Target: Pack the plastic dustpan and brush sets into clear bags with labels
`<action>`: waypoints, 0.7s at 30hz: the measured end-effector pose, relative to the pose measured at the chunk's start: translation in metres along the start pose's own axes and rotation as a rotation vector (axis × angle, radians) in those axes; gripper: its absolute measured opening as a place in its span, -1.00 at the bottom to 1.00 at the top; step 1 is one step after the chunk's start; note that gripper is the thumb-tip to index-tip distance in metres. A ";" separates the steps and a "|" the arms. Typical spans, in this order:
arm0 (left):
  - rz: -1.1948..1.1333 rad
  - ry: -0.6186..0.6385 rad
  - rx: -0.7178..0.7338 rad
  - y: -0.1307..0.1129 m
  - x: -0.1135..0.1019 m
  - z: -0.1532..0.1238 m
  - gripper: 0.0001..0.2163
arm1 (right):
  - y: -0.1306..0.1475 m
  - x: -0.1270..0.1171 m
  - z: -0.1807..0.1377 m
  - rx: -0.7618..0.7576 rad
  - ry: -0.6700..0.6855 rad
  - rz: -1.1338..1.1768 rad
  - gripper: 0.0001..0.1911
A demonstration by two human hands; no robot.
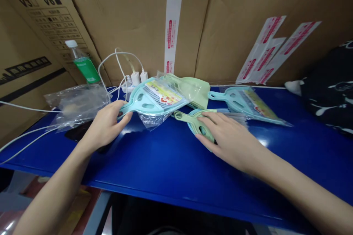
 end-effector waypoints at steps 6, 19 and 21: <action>0.001 0.013 -0.006 -0.002 0.002 0.000 -0.67 | 0.001 0.004 0.016 0.003 -0.030 -0.009 -0.53; -0.015 0.007 0.009 0.000 -0.001 -0.003 -0.66 | 0.011 0.013 0.054 0.075 0.154 -0.182 -0.75; -0.013 0.010 0.017 -0.001 -0.001 -0.003 -0.66 | 0.007 0.013 0.046 0.104 0.175 -0.181 -0.78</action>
Point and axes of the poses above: each hand's wrist, its own z-axis towards the middle knuckle, its own x-axis out of the palm, y = z × x, the point moved 3 cm from there along z, towards the middle knuckle, and after that the axes turned 4 degrees about y, right-handed, at the moved point
